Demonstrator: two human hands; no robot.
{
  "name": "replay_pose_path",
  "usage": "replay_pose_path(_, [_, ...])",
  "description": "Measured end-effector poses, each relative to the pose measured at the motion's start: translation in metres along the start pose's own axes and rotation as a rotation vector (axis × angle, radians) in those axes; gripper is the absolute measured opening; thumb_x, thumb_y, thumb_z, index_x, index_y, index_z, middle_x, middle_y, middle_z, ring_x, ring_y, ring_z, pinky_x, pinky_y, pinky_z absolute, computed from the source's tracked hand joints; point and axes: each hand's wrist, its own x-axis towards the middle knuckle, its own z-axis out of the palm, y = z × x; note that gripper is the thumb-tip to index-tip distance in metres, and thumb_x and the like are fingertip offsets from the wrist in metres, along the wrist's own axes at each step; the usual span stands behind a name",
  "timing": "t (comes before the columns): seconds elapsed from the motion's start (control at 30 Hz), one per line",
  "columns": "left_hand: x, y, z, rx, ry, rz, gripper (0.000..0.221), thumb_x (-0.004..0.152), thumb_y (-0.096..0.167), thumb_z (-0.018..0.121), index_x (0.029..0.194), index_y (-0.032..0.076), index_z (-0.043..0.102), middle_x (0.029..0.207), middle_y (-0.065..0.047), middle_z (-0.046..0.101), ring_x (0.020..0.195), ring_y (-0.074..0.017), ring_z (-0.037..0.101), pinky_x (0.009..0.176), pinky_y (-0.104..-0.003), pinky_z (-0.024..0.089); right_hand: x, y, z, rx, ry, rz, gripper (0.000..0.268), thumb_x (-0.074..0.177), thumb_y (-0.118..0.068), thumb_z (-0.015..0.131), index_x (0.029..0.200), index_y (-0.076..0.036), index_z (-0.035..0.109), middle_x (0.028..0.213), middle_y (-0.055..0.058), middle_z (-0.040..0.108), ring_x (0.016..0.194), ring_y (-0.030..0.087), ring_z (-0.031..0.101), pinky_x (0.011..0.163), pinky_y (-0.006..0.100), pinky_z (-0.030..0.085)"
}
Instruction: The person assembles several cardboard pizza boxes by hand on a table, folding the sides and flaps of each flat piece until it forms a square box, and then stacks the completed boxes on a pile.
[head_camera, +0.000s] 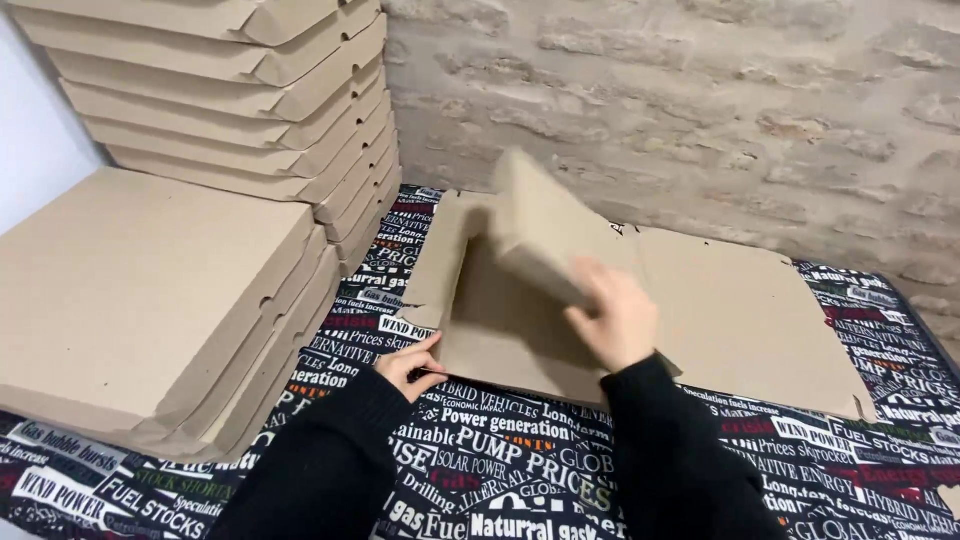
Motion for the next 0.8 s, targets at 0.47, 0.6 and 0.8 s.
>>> replay_pose_path(0.47, [0.000, 0.031, 0.000, -0.065, 0.171, -0.073, 0.027, 0.065, 0.024, 0.103, 0.072, 0.015, 0.079, 0.122, -0.005, 0.084, 0.100, -0.0294, 0.081, 0.079, -0.036, 0.067, -0.001, -0.065, 0.019, -0.508, -0.695, -0.292, 0.070, 0.081, -0.036, 0.086, 0.145, -0.021, 0.063, 0.143, 0.002, 0.067, 0.134, 0.022, 0.062, 0.107, 0.040, 0.053])
replay_pose_path(0.6, [-0.003, 0.025, 0.008, -0.195, 0.213, -0.160, 0.038, 0.065, 0.016, 0.105, 0.071, 0.005, 0.069, 0.085, -0.014, 0.082, 0.076, -0.0323, 0.081, 0.060, -0.031, 0.068, -0.026, -0.070, 0.025, -0.475, -0.711, -0.330, 0.071, 0.080, -0.043, 0.087, 0.144, -0.019, 0.066, 0.143, 0.002, 0.069, 0.133, 0.023, 0.062, 0.105, 0.041, 0.054])
replay_pose_path(0.8, [-0.003, 0.012, 0.016, -0.369, 0.247, -0.460, 0.053, 0.056, 0.001, 0.102, 0.092, 0.008, 0.063, 0.080, -0.009, 0.080, 0.071, -0.0261, 0.082, 0.063, -0.029, 0.070, -0.077, -0.062, 0.046, -0.439, -0.597, -0.517, 0.062, 0.080, -0.024, 0.082, 0.139, -0.010, 0.069, 0.134, 0.010, 0.072, 0.125, 0.027, 0.065, 0.099, 0.040, 0.054])
